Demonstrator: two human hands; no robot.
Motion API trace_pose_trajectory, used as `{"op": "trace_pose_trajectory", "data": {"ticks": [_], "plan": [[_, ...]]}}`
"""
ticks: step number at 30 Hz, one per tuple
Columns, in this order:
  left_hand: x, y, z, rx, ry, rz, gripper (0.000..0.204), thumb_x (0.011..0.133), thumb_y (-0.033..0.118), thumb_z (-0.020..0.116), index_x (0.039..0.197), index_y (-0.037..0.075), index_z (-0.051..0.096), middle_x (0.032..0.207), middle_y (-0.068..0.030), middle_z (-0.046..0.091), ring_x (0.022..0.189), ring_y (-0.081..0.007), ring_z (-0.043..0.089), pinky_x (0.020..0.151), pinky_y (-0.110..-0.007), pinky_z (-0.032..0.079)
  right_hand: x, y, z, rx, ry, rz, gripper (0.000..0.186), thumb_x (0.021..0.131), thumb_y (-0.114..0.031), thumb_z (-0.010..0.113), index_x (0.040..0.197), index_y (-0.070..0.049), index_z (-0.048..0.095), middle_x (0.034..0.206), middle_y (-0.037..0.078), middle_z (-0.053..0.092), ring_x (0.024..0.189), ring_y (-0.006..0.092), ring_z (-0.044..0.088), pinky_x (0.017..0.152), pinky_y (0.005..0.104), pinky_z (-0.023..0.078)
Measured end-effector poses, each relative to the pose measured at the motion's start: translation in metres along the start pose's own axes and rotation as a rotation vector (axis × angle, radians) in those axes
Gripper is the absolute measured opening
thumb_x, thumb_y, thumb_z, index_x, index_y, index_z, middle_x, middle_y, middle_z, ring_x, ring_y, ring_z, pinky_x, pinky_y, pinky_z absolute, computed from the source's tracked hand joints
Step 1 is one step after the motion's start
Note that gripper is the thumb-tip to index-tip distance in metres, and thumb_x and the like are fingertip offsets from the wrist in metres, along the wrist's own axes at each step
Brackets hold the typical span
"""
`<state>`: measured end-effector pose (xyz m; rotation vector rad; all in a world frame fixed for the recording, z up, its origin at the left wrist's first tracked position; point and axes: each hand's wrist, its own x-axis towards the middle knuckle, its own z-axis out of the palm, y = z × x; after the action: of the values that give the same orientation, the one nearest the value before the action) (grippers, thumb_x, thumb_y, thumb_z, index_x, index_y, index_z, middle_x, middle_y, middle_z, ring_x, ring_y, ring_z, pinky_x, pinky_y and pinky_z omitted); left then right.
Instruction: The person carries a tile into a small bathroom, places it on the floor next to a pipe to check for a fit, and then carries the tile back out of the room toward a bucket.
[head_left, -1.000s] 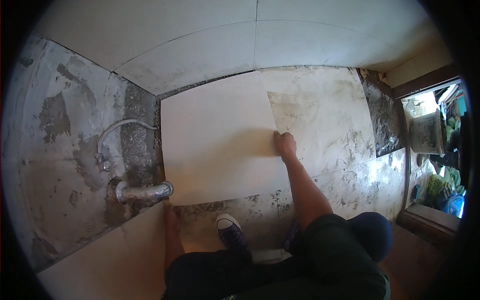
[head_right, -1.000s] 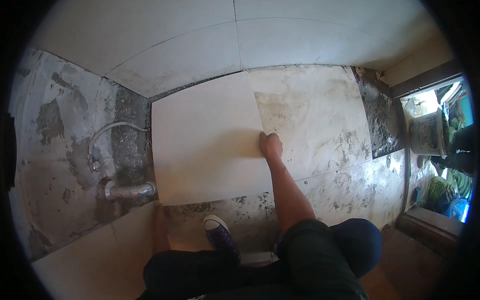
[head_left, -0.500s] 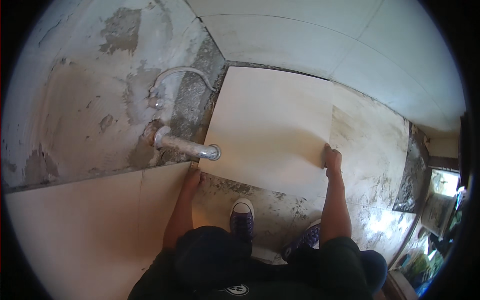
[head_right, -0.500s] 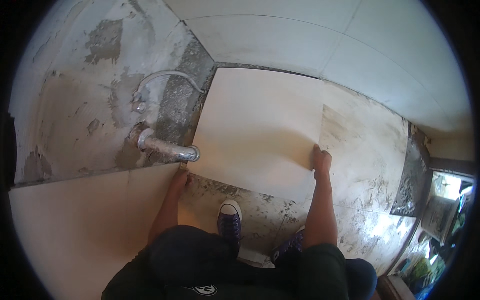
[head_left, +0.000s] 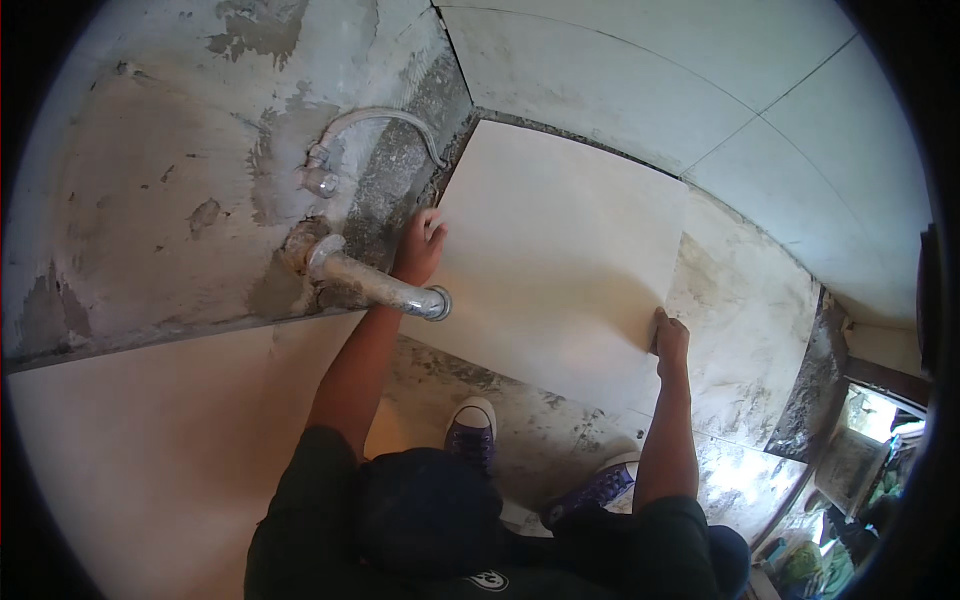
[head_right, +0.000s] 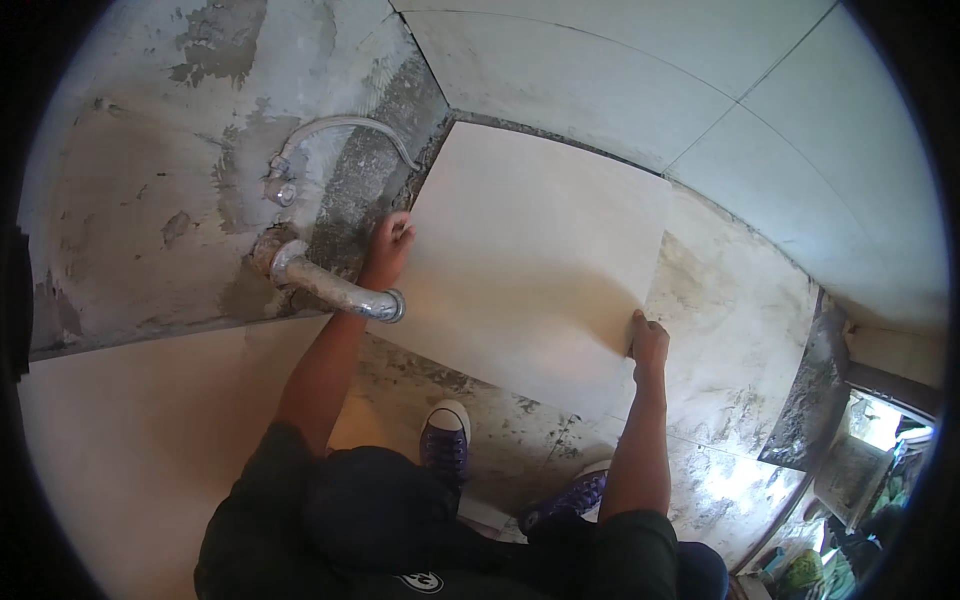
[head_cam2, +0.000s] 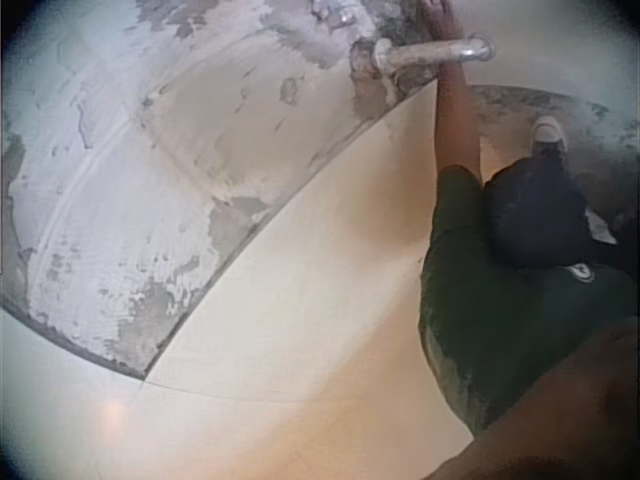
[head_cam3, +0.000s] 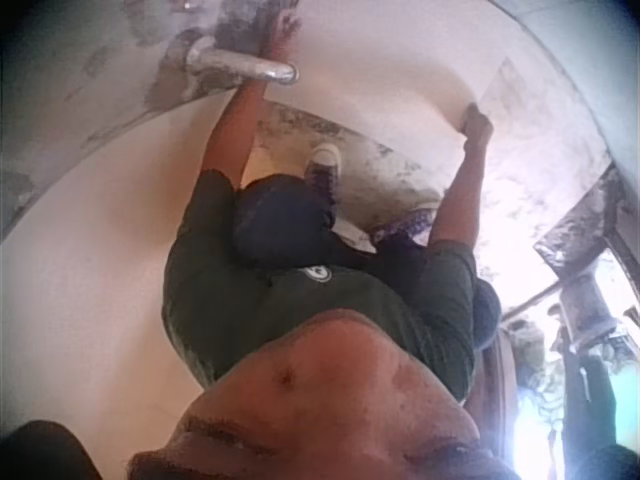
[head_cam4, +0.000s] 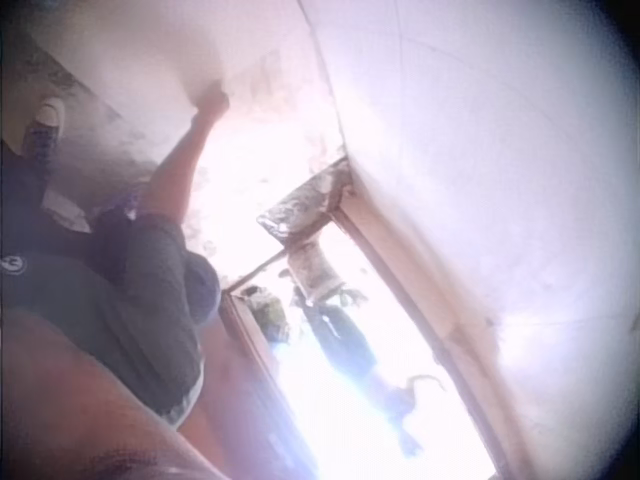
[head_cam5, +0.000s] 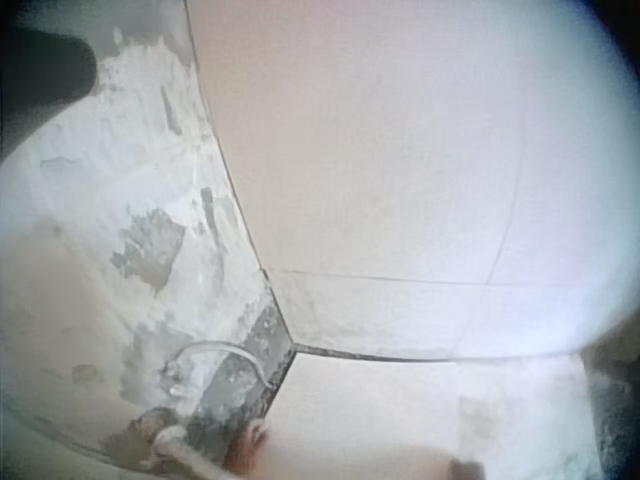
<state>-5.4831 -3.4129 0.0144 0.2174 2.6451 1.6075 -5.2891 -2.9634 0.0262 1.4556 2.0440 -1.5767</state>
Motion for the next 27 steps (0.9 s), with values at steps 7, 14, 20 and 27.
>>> {"op": "trace_pose_trajectory", "data": {"ticks": [7, 14, 20, 27], "plan": [[0.075, 0.021, 0.053, 0.203, 0.173, 0.049, 0.062, 0.083, 0.015, 0.071, 0.133, 0.0, 0.038, 0.138, -0.0207, 0.037, 0.122, -0.0305, 0.044, 0.099, -0.04, 0.04, 0.004, 0.006, -0.01, -0.067, -0.01, -0.024, 0.037, 0.092, -0.037, 0.058, 0.076, -0.004, 0.058, 0.063, 0.001, 0.049, 0.054, 0.0103, 0.048, 0.047, 0.0285, 0.042], [0.104, 0.029, 0.074, -0.358, 0.503, -0.079, 0.068, 0.079, 0.013, 0.072, 0.133, -0.006, 0.036, 0.127, -0.0264, 0.046, 0.118, -0.035, 0.046, 0.1, -0.043, 0.036, 0.002, 0.005, -0.004, -0.108, 0.013, -0.033, 0.036, 0.093, -0.037, 0.056, 0.074, -0.006, 0.056, 0.061, -0.002, 0.046, 0.052, 0.0091, 0.045, 0.045, 0.0282, 0.038], [0.125, 0.049, 0.067, 0.206, 0.536, -0.117, 0.043, 0.084, 0.022, 0.068, 0.116, -0.003, 0.056, 0.102, -0.0214, 0.062, 0.092, -0.0357, 0.061, 0.082, -0.043, 0.047, 0.005, 0.009, -0.006, -0.079, 0.012, -0.056, 0.037, 0.094, -0.033, 0.055, 0.071, -0.004, 0.054, 0.059, 0.0, 0.046, 0.051, 0.0108, 0.044, 0.045, 0.0292, 0.037], [0.106, 0.041, 0.061, 0.189, 0.681, -0.108, 0.029, 0.091, 0.027, 0.058, 0.106, 0.002, 0.061, 0.102, -0.0188, 0.064, 0.092, -0.0362, 0.06, 0.082, -0.042, 0.046, -0.004, -0.004, 0.0, -0.046, -0.023, -0.025, 0.037, 0.094, -0.035, 0.055, 0.075, -0.004, 0.054, 0.06, 0.0, 0.047, 0.052, 0.0099, 0.044, 0.046, 0.0285, 0.039]]}}
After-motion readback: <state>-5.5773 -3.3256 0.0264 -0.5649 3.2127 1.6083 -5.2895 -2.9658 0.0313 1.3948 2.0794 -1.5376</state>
